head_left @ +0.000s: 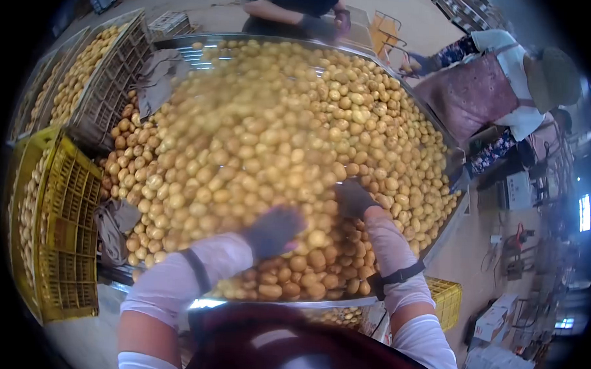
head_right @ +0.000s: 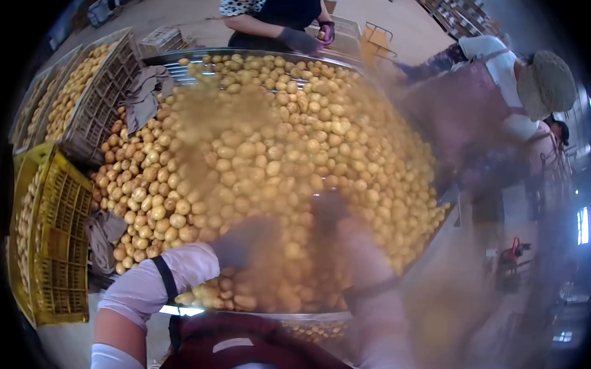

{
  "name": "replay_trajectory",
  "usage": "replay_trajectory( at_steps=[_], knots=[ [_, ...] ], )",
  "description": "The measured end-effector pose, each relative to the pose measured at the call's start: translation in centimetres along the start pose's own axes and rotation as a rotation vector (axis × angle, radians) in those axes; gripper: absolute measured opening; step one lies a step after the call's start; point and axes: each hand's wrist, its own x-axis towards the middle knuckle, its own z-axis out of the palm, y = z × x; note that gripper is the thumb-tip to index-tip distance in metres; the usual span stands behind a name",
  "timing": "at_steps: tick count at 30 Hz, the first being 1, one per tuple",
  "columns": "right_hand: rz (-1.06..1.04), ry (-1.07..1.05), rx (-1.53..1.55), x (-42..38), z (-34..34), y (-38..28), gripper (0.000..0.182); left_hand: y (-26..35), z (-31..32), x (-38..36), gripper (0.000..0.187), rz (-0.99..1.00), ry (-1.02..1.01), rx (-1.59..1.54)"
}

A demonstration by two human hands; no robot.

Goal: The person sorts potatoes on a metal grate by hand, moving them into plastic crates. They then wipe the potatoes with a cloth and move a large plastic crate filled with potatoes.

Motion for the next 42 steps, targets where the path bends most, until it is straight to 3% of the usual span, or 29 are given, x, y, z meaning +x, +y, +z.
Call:
replay_trajectory(
  at_steps=[2,5,9,13,17,20,21,24,27,30,33,34,35,37,39,42],
  knots=[
    [0.028,0.047,0.114,-1.4,-1.9,-1.8,0.049,-0.1,0.3,1.0,0.059,-0.006,0.064,-0.093],
    [0.052,0.099,0.338,-2.4,-1.9,-1.9,0.052,1.3,1.4,4.9,0.069,0.072,0.485,-0.198],
    [0.105,-0.083,0.749,-4.4,-5.5,-1.3,0.059,2.3,1.8,8.7,0.071,-0.105,0.4,-0.125],
    [0.181,-0.305,1.082,-6.7,-9.3,-1.3,0.07,0.6,4.1,11.4,0.064,-0.238,0.268,-0.276],
    [0.2,-0.245,1.032,-5.2,-5.0,-1.3,0.077,0.8,1.6,12.5,0.06,-0.224,0.157,-0.302],
    [-0.099,0.121,0.571,-2.4,2.1,-0.8,0.076,1.3,0.4,11.6,0.062,-0.117,0.219,-0.424],
    [-0.066,0.164,0.444,-2.7,2.4,-0.9,0.075,1.1,0.2,11.2,0.064,-0.077,0.252,-0.495],
    [0.014,0.166,0.521,-4.6,-0.3,-2.5,0.068,1.1,-0.3,10.2,0.053,-0.127,0.198,-0.562],
    [0.225,0.156,0.463,-4.9,-1.8,-5.1,0.059,1.9,-1.7,8.6,0.049,-0.162,0.127,-0.576],
    [0.236,0.024,0.237,-4.0,-1.9,-5.4,0.045,0.2,2.0,9.2,0.037,-0.119,0.289,-0.435],
    [0.152,-0.123,0.384,-4.9,-5.5,-6.0,0.037,2.5,0.6,8.6,0.038,-0.252,0.355,-0.557],
    [0.123,-0.129,0.407,-4.6,-4.7,-5.7,0.035,2.0,1.9,8.9,0.038,-0.253,0.365,-0.44],
    [0.092,-0.127,0.424,-4.3,-3.6,-5.4,0.034,1.3,3.0,9.2,0.038,-0.253,0.384,-0.317],
    [0.237,-0.012,0.591,-6.3,-6.8,-7.1,0.035,2.3,0.8,7.5,0.037,-0.285,0.385,-0.484],
    [0.366,0.082,0.791,-8.5,-9.4,-9.2,0.039,2.6,0.8,6.5,0.038,-0.349,0.408,-0.381],
    [0.251,0.104,0.497,-6.5,-5.5,-8.5,0.044,4.4,-1.3,4.0,0.042,-0.384,0.599,-0.624]
  ],
)
